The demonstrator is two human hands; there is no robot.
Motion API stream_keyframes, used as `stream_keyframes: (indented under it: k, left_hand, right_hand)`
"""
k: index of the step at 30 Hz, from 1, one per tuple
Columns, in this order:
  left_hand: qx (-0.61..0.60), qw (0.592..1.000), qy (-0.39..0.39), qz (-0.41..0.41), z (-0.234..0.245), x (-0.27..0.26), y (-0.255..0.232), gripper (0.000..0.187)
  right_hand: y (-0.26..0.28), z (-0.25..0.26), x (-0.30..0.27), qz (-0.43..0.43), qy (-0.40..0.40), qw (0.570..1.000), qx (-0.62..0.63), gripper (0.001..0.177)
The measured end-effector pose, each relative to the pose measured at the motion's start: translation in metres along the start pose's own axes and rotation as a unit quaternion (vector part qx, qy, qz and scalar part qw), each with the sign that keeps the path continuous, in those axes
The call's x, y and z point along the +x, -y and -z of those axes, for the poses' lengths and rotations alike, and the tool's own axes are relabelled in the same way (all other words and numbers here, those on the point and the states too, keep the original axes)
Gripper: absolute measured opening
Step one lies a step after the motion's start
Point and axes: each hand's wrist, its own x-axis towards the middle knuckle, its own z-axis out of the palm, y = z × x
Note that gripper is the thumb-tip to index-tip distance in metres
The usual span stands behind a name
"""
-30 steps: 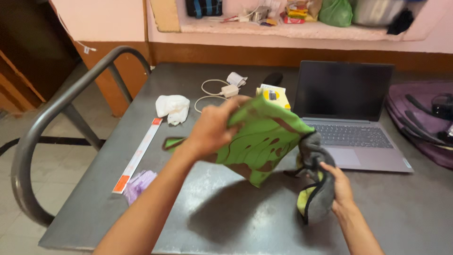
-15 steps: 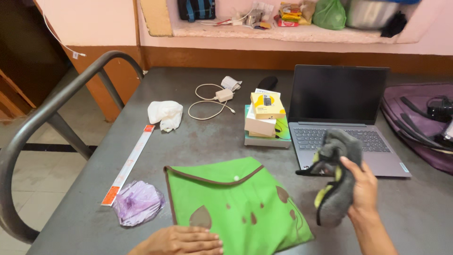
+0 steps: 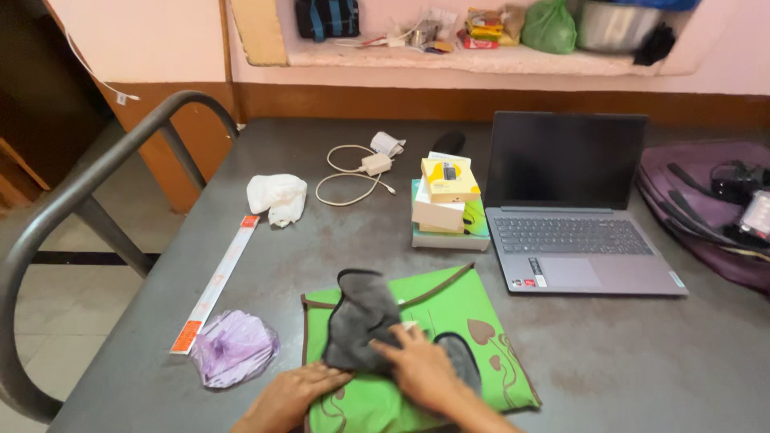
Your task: The person wipes a table surface, a green folder, and a laptop keyboard using a grey cloth. The person also handles a white box, a yellow box, and a stack of papers, moving them aside or stacking them on the table.
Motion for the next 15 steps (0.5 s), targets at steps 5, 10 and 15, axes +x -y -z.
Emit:
stream_keyframes:
  k: [5, 10, 15]
  left_hand:
    - [-0.086, 0.996, -0.023, -0.031, 0.022, 0.01, -0.01, 0.064]
    - [-0.012, 0.956, 0.207, 0.209, 0.042, 0.047, -0.035, 0.036]
    - [0.054, 0.991, -0.073, 0.095, 0.012, 0.101, -0.007, 0.056]
  right_hand:
    - [-0.095, 0.02, -0.037, -0.081, -0.056, 0.993, -0.062, 0.067]
    - [-0.166, 0.04, -0.08, -0.205, -0.099, 0.968, -0.109, 0.064]
    - [-0.191, 0.089, -0.097, -0.257, -0.304, 0.901, -0.174, 0.053]
